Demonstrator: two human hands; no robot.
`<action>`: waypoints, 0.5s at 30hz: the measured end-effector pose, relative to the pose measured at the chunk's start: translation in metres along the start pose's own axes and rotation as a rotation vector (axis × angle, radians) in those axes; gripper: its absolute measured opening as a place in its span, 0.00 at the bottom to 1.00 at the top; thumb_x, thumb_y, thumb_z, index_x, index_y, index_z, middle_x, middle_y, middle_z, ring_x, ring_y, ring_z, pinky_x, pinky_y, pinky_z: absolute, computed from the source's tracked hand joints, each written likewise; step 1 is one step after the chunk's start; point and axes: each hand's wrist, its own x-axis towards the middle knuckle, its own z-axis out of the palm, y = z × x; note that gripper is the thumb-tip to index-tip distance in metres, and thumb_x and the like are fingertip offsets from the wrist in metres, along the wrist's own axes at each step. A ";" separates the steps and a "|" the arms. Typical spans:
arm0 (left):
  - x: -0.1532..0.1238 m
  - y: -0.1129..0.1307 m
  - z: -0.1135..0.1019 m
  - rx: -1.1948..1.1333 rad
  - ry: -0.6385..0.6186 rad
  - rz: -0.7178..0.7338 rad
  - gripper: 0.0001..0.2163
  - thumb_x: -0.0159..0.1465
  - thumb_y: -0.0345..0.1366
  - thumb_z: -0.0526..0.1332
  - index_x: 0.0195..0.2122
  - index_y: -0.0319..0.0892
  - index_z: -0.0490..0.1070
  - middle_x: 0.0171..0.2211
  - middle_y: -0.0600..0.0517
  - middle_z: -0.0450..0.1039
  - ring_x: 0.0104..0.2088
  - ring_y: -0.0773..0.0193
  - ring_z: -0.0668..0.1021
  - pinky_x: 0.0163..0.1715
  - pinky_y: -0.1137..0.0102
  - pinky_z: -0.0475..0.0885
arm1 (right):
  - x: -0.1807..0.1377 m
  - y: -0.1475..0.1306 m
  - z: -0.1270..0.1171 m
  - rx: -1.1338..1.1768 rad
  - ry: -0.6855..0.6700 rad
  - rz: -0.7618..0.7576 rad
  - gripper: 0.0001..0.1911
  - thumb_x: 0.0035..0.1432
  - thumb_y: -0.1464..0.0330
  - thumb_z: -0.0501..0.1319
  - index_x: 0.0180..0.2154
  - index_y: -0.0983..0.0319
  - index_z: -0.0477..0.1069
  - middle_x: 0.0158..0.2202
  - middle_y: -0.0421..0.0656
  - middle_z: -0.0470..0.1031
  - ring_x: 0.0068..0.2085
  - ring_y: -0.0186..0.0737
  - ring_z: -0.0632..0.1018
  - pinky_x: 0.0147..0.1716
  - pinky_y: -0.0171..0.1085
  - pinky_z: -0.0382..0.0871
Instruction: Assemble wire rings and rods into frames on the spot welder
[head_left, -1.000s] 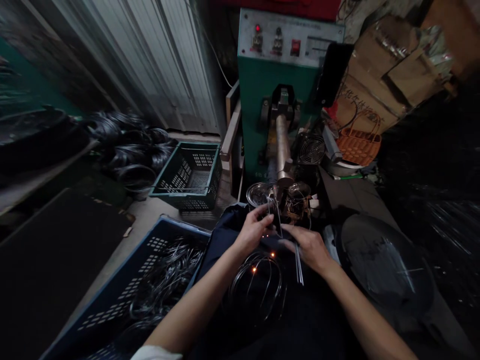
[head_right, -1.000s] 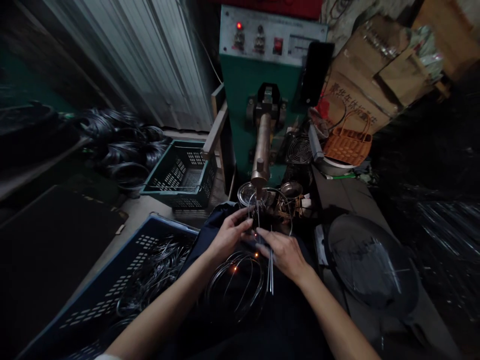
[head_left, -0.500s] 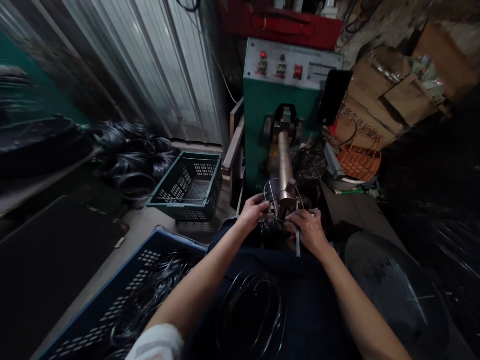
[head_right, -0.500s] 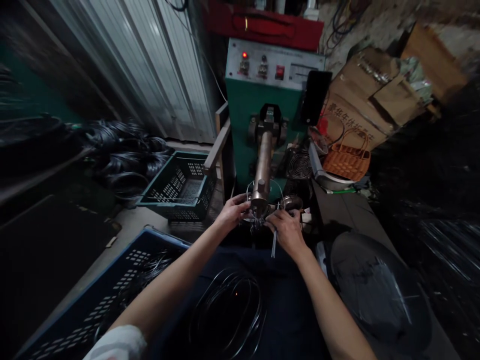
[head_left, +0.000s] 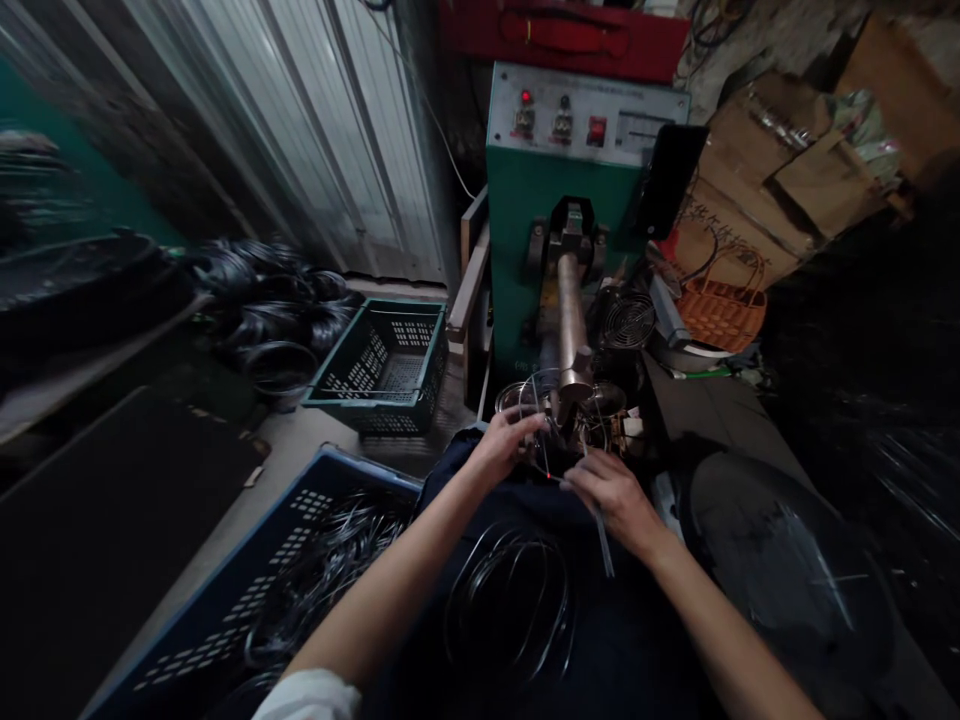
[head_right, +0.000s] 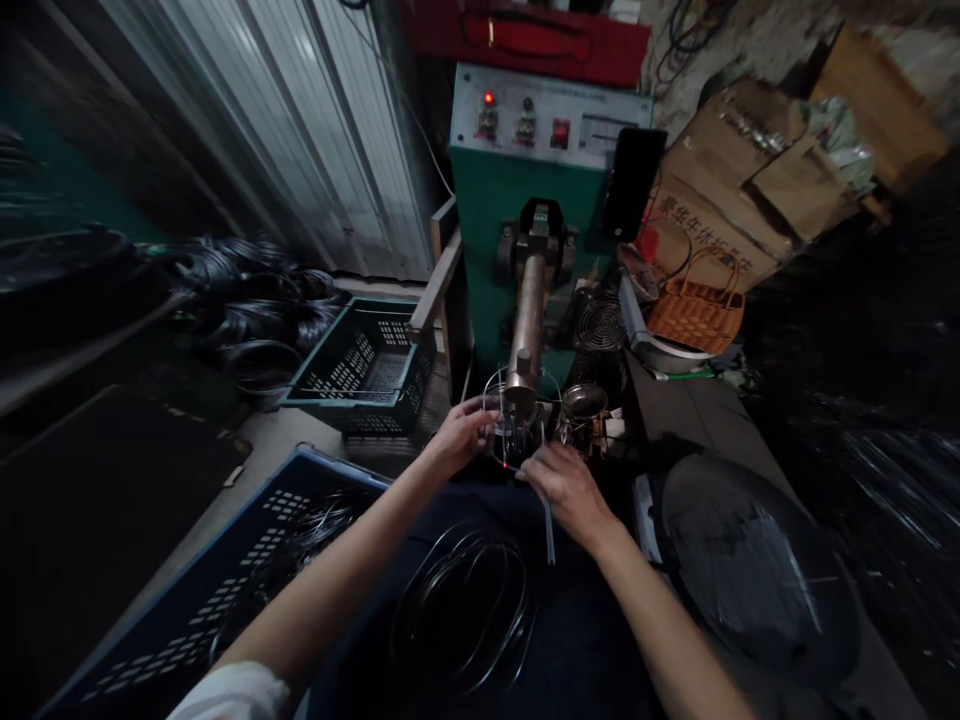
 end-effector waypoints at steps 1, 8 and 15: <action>-0.012 -0.005 -0.002 0.023 -0.018 -0.023 0.16 0.51 0.39 0.70 0.38 0.37 0.73 0.24 0.52 0.72 0.16 0.74 0.68 0.14 0.79 0.60 | -0.009 -0.012 -0.001 0.048 -0.012 0.001 0.11 0.67 0.63 0.53 0.40 0.57 0.74 0.35 0.45 0.74 0.38 0.41 0.75 0.41 0.39 0.70; -0.077 -0.033 -0.021 0.172 0.002 -0.012 0.19 0.58 0.51 0.64 0.34 0.37 0.73 0.17 0.56 0.67 0.11 0.76 0.60 0.11 0.78 0.50 | -0.066 -0.035 -0.023 0.488 0.143 0.401 0.24 0.67 0.52 0.45 0.41 0.58 0.73 0.46 0.48 0.72 0.47 0.46 0.75 0.44 0.42 0.73; -0.098 -0.043 -0.034 0.172 0.090 -0.132 0.23 0.55 0.56 0.64 0.30 0.36 0.74 0.15 0.55 0.67 0.14 0.72 0.65 0.14 0.78 0.57 | -0.097 -0.033 -0.004 0.987 0.021 0.733 0.14 0.59 0.59 0.61 0.41 0.61 0.65 0.32 0.42 0.76 0.28 0.37 0.79 0.26 0.34 0.73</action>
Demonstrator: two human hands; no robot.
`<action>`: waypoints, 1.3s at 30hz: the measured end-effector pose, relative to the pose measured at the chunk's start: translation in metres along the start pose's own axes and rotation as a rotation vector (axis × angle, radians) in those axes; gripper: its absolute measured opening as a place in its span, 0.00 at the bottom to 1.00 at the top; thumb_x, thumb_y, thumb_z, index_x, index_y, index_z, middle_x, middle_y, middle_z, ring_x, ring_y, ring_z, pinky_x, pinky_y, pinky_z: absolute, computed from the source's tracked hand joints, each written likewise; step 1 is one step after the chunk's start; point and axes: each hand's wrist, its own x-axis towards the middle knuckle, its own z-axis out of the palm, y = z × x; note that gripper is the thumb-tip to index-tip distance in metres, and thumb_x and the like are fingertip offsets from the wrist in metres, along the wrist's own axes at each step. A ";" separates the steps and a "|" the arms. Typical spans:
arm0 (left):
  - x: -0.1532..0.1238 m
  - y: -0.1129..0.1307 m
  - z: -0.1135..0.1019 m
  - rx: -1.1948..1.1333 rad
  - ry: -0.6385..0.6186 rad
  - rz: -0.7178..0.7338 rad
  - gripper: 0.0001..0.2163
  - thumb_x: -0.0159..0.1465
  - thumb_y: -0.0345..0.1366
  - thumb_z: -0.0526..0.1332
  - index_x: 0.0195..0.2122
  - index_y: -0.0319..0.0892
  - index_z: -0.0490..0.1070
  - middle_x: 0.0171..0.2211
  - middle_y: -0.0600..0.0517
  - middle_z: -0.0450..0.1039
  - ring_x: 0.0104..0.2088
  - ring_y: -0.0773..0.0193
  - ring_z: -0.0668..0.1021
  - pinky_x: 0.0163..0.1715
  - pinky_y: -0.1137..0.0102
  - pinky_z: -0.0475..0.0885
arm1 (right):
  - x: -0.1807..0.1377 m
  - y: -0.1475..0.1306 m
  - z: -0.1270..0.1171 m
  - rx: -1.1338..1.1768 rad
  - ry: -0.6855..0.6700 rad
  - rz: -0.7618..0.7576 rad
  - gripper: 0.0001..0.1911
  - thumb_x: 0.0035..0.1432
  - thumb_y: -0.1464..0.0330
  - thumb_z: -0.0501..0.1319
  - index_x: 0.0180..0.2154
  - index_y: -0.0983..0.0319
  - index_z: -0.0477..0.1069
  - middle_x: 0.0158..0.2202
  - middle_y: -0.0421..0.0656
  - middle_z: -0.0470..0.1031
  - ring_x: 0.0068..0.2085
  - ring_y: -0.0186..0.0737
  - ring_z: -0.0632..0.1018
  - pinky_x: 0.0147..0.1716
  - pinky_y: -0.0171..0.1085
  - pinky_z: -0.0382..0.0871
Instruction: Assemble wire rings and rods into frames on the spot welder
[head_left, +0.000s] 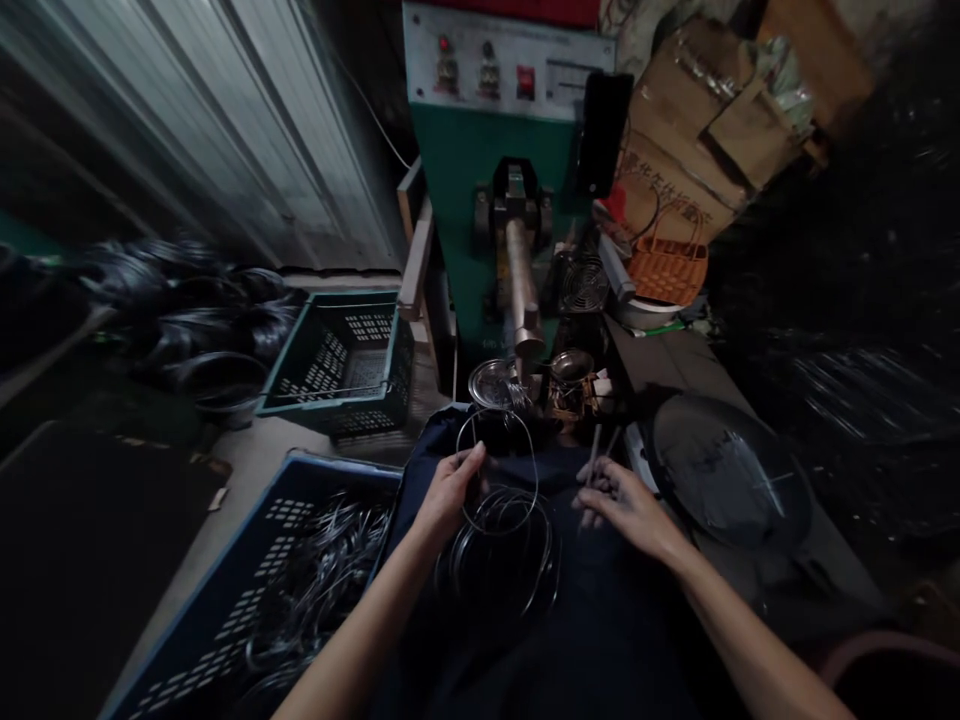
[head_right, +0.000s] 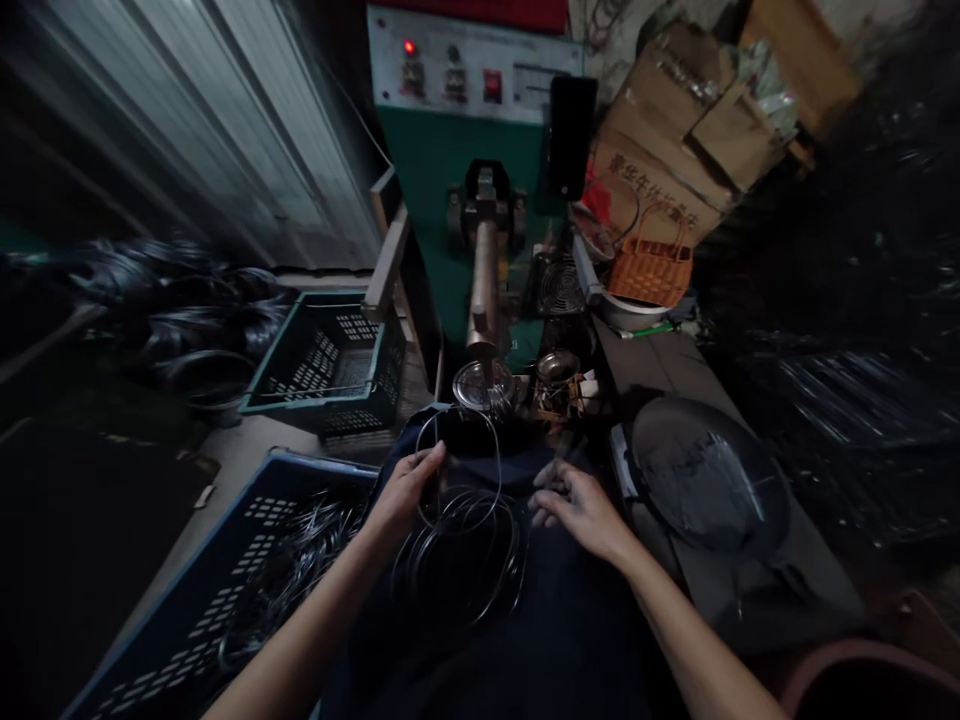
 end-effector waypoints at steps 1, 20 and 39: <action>-0.002 0.001 0.000 0.000 0.012 -0.021 0.22 0.54 0.55 0.65 0.29 0.36 0.74 0.14 0.55 0.66 0.13 0.72 0.65 0.14 0.78 0.57 | -0.002 -0.001 0.005 0.039 0.024 0.016 0.15 0.58 0.59 0.62 0.40 0.60 0.63 0.30 0.39 0.76 0.24 0.35 0.78 0.22 0.32 0.71; -0.001 0.001 0.009 -0.011 -0.005 -0.135 0.22 0.53 0.54 0.66 0.26 0.37 0.71 0.12 0.55 0.65 0.11 0.72 0.65 0.12 0.78 0.56 | -0.011 -0.033 -0.002 -0.419 -0.095 -0.345 0.23 0.54 0.56 0.66 0.49 0.58 0.71 0.46 0.47 0.77 0.47 0.47 0.78 0.51 0.46 0.70; -0.009 -0.002 0.016 -0.142 -0.118 -0.071 0.18 0.60 0.49 0.63 0.26 0.36 0.74 0.12 0.54 0.66 0.11 0.71 0.65 0.12 0.77 0.58 | 0.029 -0.022 0.015 -1.057 -0.242 -0.688 0.40 0.51 0.48 0.65 0.59 0.61 0.62 0.51 0.50 0.74 0.56 0.51 0.69 0.62 0.62 0.35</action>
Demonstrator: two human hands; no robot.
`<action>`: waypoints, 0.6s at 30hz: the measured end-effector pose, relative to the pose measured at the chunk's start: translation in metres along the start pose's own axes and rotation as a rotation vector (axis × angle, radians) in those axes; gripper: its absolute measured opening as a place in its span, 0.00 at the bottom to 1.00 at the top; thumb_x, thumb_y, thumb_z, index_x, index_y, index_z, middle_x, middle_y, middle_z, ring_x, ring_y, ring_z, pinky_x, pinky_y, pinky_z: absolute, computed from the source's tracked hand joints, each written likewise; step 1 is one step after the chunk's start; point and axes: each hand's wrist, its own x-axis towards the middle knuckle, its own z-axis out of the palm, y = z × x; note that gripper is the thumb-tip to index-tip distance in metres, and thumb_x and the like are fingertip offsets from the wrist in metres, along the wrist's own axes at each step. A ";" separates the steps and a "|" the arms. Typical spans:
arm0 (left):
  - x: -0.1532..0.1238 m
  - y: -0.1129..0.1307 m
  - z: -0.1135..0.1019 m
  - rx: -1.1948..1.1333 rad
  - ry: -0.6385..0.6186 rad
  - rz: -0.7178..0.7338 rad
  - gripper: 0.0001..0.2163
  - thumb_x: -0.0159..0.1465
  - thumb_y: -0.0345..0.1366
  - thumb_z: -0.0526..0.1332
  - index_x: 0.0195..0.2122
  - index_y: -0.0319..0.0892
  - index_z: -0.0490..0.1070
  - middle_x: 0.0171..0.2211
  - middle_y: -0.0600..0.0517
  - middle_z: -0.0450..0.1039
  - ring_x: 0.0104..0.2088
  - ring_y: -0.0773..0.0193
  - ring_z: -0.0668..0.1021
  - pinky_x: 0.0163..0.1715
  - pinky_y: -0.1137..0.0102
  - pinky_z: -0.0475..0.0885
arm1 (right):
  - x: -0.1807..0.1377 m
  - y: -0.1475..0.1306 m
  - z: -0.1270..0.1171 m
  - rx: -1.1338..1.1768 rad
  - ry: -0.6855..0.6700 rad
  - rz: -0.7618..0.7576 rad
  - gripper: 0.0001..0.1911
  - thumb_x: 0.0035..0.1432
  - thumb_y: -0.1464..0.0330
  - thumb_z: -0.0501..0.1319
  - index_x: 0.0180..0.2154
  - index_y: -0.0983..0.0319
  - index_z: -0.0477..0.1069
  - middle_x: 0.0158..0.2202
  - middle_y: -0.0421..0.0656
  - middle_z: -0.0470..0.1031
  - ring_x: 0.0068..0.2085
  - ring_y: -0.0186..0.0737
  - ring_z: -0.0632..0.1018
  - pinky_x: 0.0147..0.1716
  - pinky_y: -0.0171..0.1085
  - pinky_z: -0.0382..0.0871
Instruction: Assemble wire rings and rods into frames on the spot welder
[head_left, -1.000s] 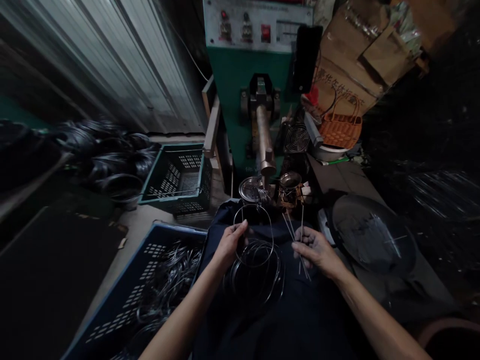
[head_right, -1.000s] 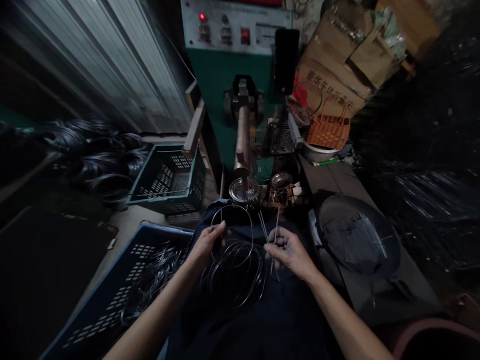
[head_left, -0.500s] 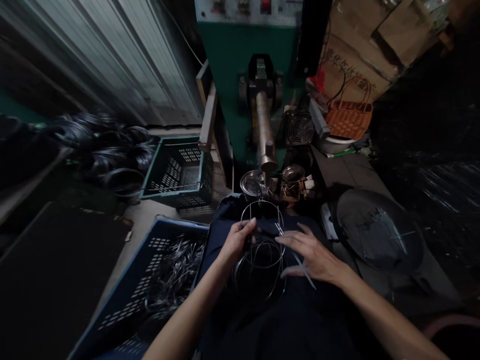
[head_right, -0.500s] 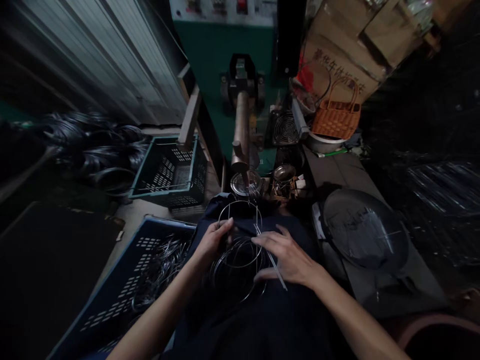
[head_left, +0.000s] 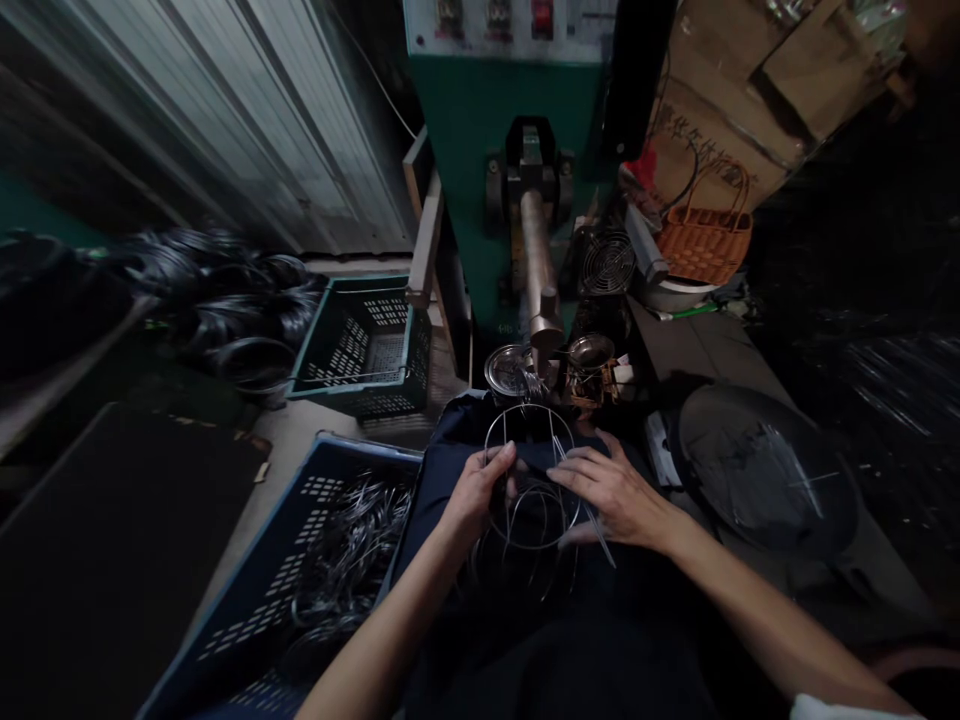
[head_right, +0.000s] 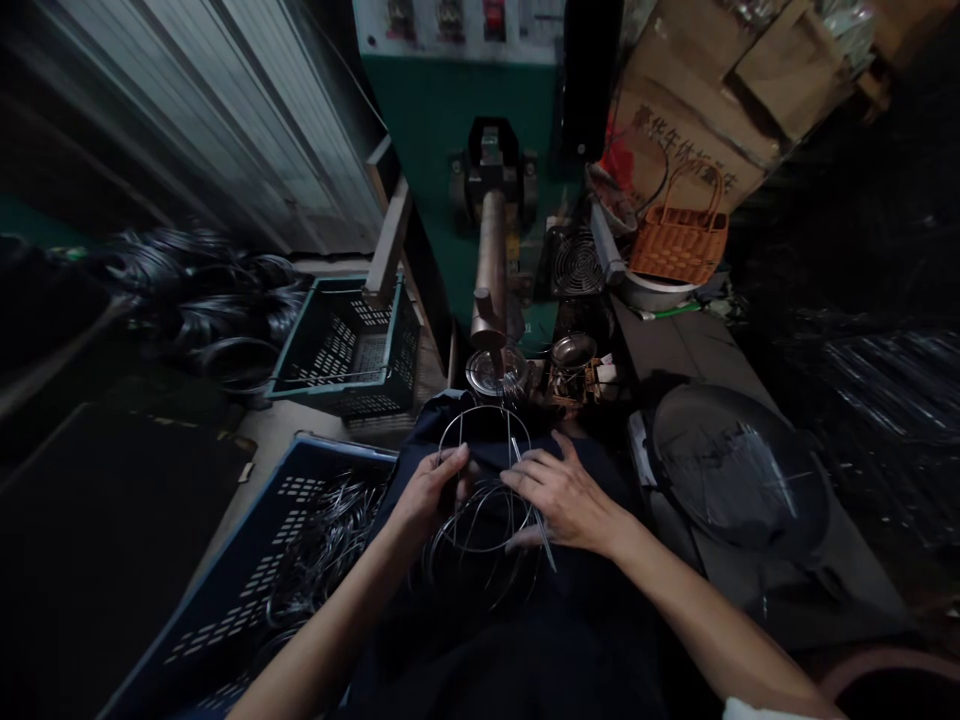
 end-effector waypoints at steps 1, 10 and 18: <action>0.000 0.000 0.000 -0.006 -0.001 0.006 0.18 0.60 0.49 0.63 0.27 0.36 0.74 0.12 0.54 0.66 0.12 0.71 0.65 0.12 0.77 0.58 | 0.001 0.001 -0.001 -0.003 0.002 -0.005 0.39 0.52 0.47 0.64 0.59 0.61 0.62 0.51 0.50 0.74 0.56 0.51 0.69 0.62 0.62 0.35; 0.004 0.003 0.002 -0.067 0.009 0.019 0.18 0.59 0.49 0.64 0.26 0.36 0.73 0.12 0.55 0.65 0.11 0.72 0.64 0.12 0.77 0.57 | 0.008 0.010 -0.007 -0.001 0.006 -0.040 0.38 0.52 0.48 0.64 0.59 0.60 0.63 0.52 0.49 0.74 0.56 0.50 0.69 0.62 0.60 0.36; 0.009 0.007 0.005 -0.068 -0.002 0.069 0.19 0.59 0.50 0.63 0.25 0.36 0.72 0.11 0.54 0.64 0.11 0.73 0.64 0.12 0.77 0.54 | 0.016 0.015 -0.014 -0.018 0.001 -0.071 0.38 0.51 0.48 0.65 0.57 0.61 0.64 0.50 0.49 0.75 0.55 0.49 0.70 0.62 0.57 0.40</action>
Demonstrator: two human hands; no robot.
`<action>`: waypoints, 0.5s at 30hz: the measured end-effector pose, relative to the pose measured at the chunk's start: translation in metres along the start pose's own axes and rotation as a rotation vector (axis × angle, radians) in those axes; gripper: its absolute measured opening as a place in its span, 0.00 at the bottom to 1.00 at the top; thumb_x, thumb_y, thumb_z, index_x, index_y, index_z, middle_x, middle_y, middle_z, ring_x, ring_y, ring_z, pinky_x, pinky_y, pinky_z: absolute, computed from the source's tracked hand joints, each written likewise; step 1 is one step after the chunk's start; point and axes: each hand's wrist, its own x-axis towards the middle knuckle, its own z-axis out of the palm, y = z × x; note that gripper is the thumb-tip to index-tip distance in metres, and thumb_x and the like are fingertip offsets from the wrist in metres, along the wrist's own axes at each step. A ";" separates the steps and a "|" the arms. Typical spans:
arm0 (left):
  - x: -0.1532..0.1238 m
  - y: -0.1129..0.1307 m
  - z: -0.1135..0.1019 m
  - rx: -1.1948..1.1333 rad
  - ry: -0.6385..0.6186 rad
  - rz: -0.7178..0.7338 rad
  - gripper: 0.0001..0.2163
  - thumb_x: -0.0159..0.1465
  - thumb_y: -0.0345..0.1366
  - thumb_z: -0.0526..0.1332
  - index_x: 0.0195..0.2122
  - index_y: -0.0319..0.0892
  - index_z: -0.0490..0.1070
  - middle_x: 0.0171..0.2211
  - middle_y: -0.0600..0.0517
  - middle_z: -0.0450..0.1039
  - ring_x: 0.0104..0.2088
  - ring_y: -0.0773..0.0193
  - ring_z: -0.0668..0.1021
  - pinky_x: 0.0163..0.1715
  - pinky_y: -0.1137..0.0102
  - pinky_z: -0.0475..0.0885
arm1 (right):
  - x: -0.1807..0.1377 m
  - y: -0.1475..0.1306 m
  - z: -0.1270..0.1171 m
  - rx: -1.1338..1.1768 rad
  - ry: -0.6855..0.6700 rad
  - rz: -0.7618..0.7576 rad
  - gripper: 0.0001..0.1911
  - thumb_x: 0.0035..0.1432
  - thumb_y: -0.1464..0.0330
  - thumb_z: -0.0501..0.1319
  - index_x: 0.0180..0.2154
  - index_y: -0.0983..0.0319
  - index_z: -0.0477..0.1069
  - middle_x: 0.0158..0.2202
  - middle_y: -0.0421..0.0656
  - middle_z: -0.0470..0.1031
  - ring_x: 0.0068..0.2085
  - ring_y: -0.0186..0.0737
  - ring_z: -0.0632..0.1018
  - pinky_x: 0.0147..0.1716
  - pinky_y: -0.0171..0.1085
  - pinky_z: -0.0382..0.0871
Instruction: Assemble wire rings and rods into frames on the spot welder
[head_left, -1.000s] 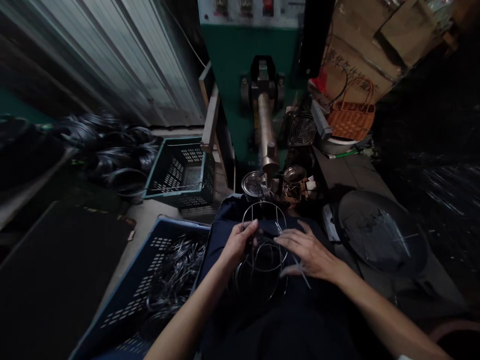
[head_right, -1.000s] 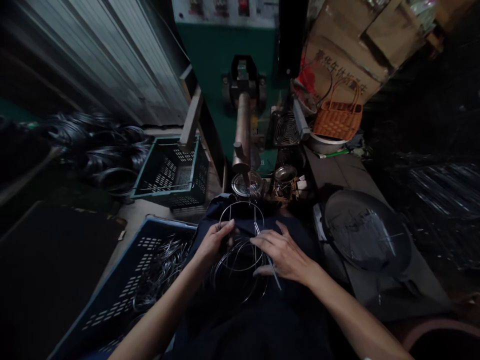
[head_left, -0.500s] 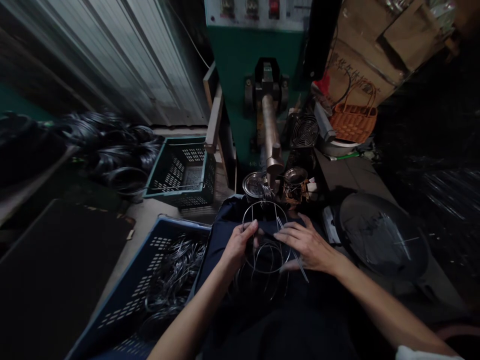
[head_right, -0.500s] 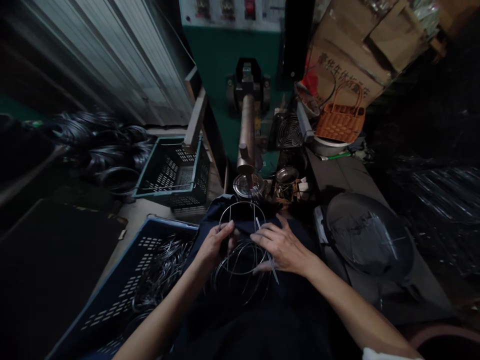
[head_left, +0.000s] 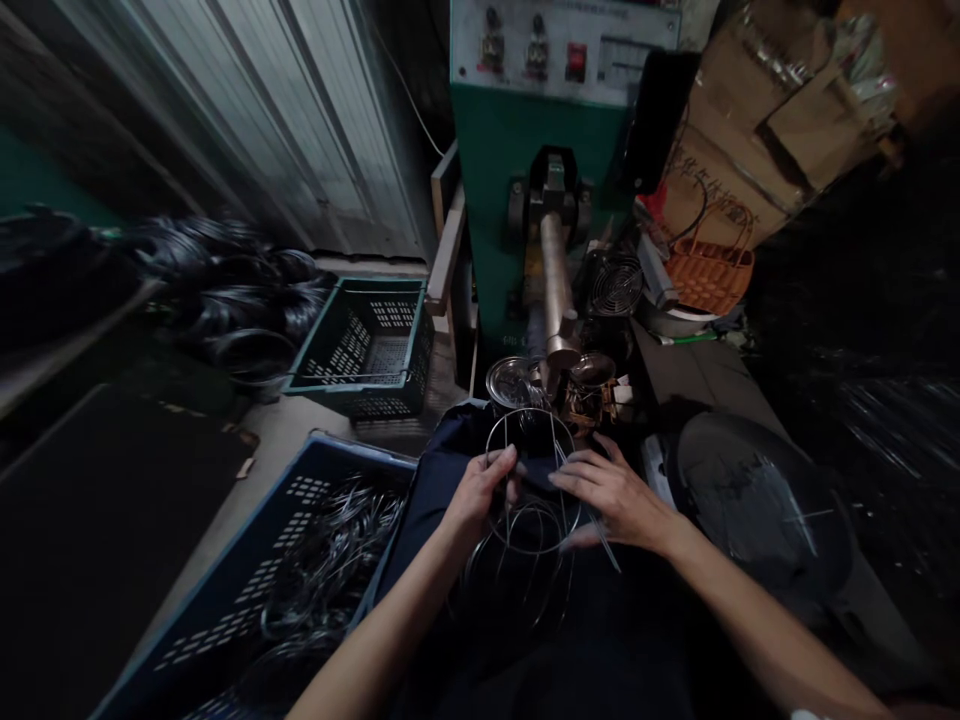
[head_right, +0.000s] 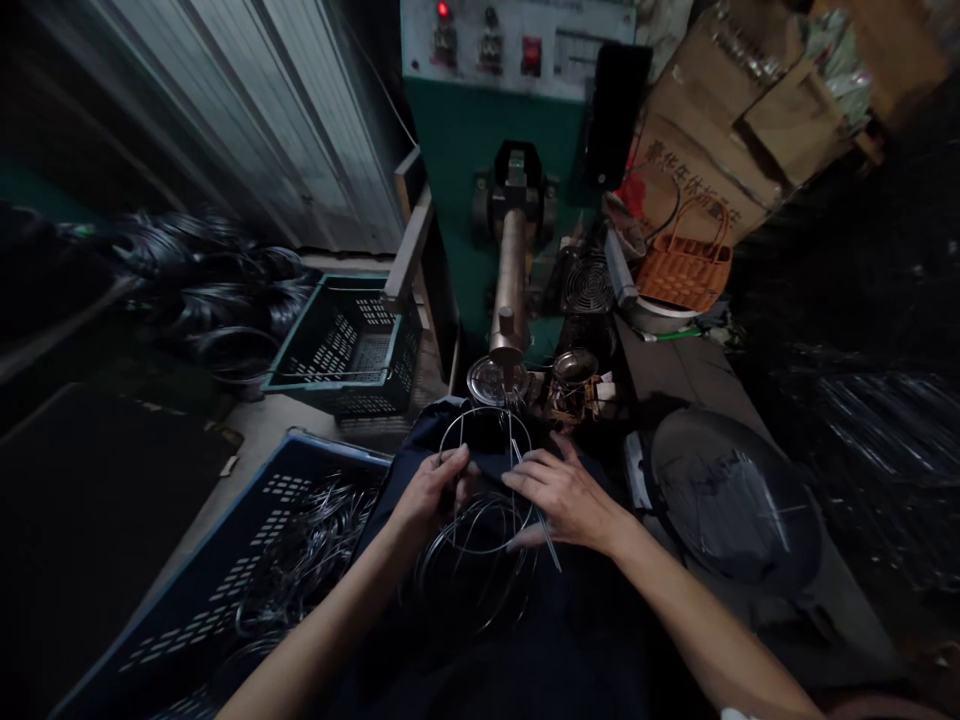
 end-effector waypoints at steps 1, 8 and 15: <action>0.001 0.000 0.001 -0.007 0.001 0.009 0.19 0.59 0.50 0.63 0.25 0.36 0.72 0.11 0.54 0.64 0.11 0.73 0.63 0.12 0.77 0.54 | 0.001 0.001 0.000 -0.006 -0.001 -0.003 0.38 0.50 0.48 0.66 0.57 0.61 0.65 0.50 0.49 0.75 0.55 0.49 0.70 0.62 0.58 0.41; 0.006 0.002 0.004 -0.050 0.024 0.054 0.19 0.60 0.50 0.63 0.25 0.36 0.72 0.11 0.55 0.63 0.11 0.73 0.63 0.12 0.77 0.54 | 0.008 0.009 -0.006 -0.043 0.002 -0.037 0.40 0.48 0.47 0.66 0.57 0.62 0.66 0.49 0.49 0.75 0.54 0.49 0.70 0.62 0.57 0.44; 0.011 0.003 0.003 -0.086 0.013 0.064 0.18 0.59 0.50 0.63 0.26 0.37 0.71 0.11 0.56 0.62 0.10 0.73 0.62 0.10 0.77 0.53 | 0.014 0.014 -0.011 -0.032 -0.027 -0.030 0.40 0.47 0.47 0.67 0.57 0.60 0.65 0.50 0.48 0.75 0.55 0.50 0.70 0.61 0.57 0.48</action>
